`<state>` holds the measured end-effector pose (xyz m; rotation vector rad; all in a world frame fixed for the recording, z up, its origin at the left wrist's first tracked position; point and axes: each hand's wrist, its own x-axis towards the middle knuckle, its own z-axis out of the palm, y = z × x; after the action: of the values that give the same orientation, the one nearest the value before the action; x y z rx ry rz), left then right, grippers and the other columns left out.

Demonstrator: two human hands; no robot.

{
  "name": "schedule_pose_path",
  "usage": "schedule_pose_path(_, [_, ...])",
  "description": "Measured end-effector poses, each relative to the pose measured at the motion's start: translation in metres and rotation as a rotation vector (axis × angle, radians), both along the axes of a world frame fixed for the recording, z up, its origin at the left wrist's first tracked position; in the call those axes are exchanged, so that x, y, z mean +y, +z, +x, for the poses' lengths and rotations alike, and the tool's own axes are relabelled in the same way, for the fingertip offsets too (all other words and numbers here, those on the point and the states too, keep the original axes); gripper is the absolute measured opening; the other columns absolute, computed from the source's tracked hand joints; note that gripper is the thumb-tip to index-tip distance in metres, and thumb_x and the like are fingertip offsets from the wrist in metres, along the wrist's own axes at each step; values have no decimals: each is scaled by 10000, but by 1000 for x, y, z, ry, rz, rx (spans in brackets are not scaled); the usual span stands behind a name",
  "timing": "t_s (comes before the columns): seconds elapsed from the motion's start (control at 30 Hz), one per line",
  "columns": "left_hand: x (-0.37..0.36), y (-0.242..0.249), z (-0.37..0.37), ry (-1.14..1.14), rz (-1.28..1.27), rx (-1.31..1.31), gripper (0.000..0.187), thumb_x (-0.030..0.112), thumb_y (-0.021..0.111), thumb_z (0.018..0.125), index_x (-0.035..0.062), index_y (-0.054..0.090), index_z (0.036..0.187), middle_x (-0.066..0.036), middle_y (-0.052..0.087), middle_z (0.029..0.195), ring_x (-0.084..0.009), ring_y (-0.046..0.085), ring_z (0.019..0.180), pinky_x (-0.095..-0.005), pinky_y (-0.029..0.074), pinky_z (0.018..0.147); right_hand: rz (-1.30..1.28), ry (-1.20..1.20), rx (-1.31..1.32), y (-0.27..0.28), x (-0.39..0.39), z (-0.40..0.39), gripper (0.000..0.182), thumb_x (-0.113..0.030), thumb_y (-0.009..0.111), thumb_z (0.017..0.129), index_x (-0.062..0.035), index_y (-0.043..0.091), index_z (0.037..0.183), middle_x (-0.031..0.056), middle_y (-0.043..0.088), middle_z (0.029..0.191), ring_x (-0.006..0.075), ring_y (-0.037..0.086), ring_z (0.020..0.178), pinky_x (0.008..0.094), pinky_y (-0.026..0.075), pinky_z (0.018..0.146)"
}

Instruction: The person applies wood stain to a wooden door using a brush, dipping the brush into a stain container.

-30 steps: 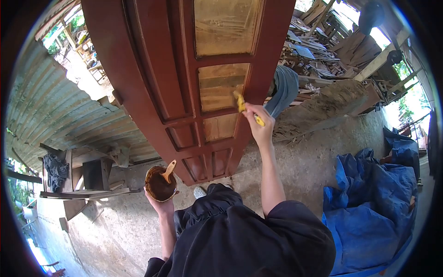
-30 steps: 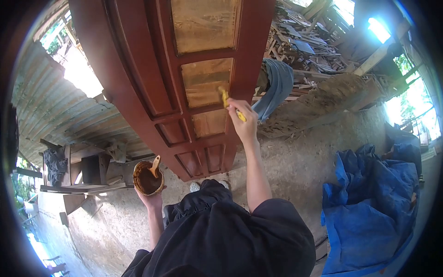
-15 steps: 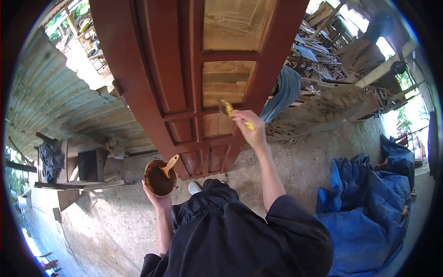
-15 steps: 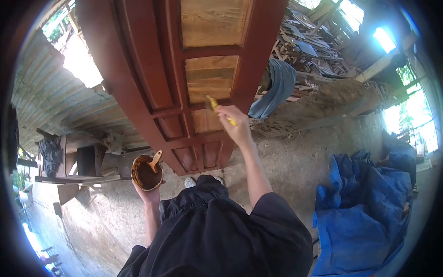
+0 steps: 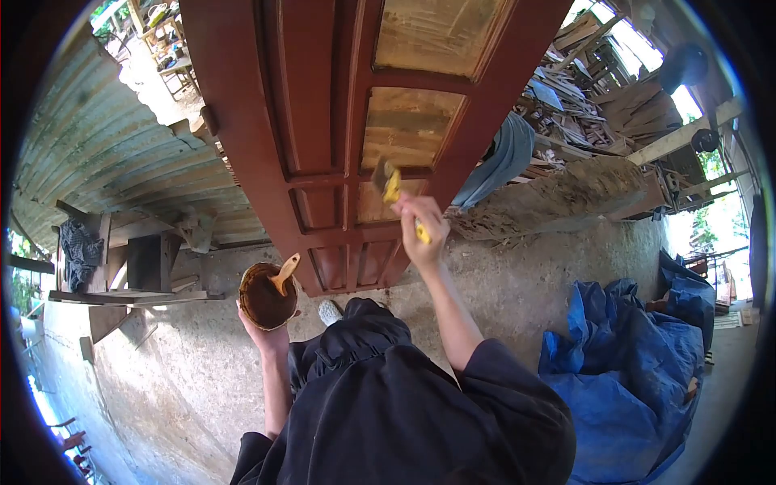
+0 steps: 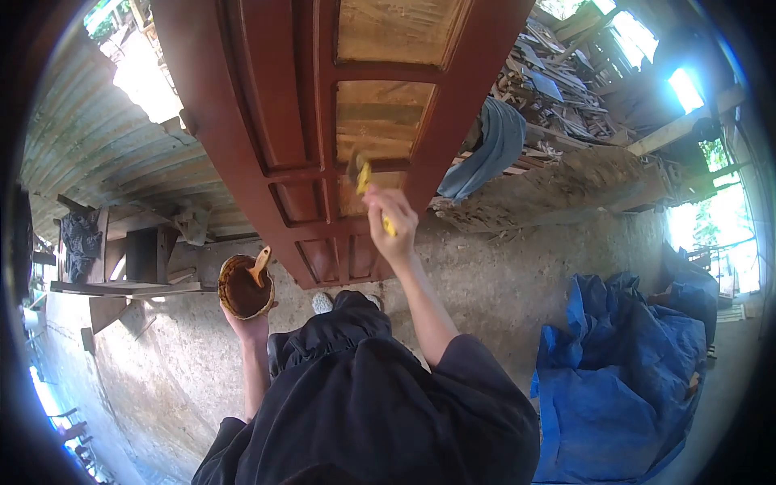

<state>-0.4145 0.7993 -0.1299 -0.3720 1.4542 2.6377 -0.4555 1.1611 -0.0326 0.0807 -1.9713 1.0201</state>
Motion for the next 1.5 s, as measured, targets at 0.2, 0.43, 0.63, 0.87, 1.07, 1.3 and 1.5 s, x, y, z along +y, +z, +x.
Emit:
schedule_pose_path(0.2, [-7,-6,3,94,186,-115,658,561,358,1091,112,466,1560,-157,635,1439,-373,712,1212,-411,690,647,205,-104,-305,-68,2,29,209,44,721,907,-39,772,1091,154,728,1111,356,757,956,424,627,792])
schedule_pose_path(0.43, [-7,18,9,40,112,-109,647,546,391,1091,115,450,1570,-156,622,1455,-366,705,1230,-419,686,648,242,-32,-223,-71,-8,22,277,47,728,899,-29,784,1160,145,715,1172,295,764,983,388,628,794])
schedule_pose_path(0.63, [-19,-7,3,99,48,-87,624,518,401,1096,112,462,1566,-137,636,1446,-349,711,1222,-406,674,640,619,303,-453,-82,43,23,376,-36,760,870,-114,767,1238,120,683,1230,290,750,984,382,656,768])
schedule_pose_path(0.87, [-19,-14,18,77,146,-92,661,594,315,1133,117,501,1550,-76,561,1548,-256,528,1425,-455,407,1214,633,309,-418,-13,82,10,364,-14,795,862,-101,764,1214,95,697,1220,290,748,993,398,653,776])
schedule_pose_path(1.07, [7,-3,38,176,118,-145,674,594,330,1133,91,525,1536,-85,585,1526,-248,557,1399,-439,407,1211,555,557,-688,-56,64,-14,265,-117,725,959,-106,765,1220,78,710,1243,317,734,1042,417,608,900])
schedule_pose_path(1.3, [36,17,67,246,311,-111,697,584,345,1131,42,532,1526,-107,590,1522,-256,560,1397,-433,417,1203,575,528,-770,-21,134,-6,254,-66,739,929,-78,771,1181,84,728,1198,319,731,1076,422,605,900])
schedule_pose_path(1.5, [73,13,99,347,333,-118,682,575,368,1131,41,545,1515,-117,596,1516,-259,572,1384,-431,422,1206,676,552,-530,16,129,-18,291,-41,759,911,-99,773,1196,92,727,1225,319,734,1071,413,615,901])
